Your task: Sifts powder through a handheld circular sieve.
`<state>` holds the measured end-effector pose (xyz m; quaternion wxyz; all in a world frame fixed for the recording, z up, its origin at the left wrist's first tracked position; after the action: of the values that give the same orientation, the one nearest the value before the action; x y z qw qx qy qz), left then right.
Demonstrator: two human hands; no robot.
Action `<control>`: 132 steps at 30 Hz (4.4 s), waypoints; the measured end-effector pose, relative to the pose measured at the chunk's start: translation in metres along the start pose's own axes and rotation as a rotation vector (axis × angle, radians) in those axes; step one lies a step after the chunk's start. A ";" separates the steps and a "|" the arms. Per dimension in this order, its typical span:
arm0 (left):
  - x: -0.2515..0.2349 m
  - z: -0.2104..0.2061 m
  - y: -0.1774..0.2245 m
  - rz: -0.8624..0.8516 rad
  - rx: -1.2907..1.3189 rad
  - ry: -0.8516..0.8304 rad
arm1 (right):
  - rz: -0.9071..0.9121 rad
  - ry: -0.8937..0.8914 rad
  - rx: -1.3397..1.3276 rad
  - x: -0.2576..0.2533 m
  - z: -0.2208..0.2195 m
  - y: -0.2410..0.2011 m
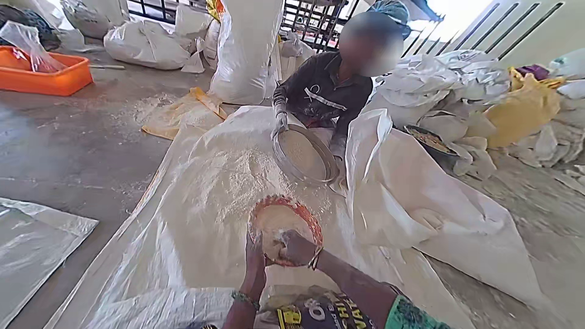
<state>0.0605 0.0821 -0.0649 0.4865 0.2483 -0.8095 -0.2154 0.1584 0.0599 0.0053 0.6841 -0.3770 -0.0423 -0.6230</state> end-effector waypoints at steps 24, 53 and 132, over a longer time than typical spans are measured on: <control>0.003 -0.007 0.012 -0.051 -0.191 0.006 | 0.370 0.199 0.170 0.014 0.006 0.018; 0.008 -0.004 0.011 -0.022 -0.047 -0.009 | -0.159 0.355 -0.062 -0.012 0.050 0.069; 0.007 -0.002 0.016 -0.120 0.029 0.008 | -0.082 -0.103 0.098 -0.016 0.019 0.019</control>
<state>0.0561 0.0903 -0.0499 0.4723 0.3041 -0.7942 -0.2315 0.1801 0.0825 0.0018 0.6727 -0.3726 -0.1233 -0.6273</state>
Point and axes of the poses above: each hand's wrist, its own x-axis away from the middle knuckle, its own z-axis out of the back of the hand, y = z × x, the point moved 8 cm from there along -x, towards the middle knuckle, and after that the axes turned 14 degrees about z, right-handed, at the moved point
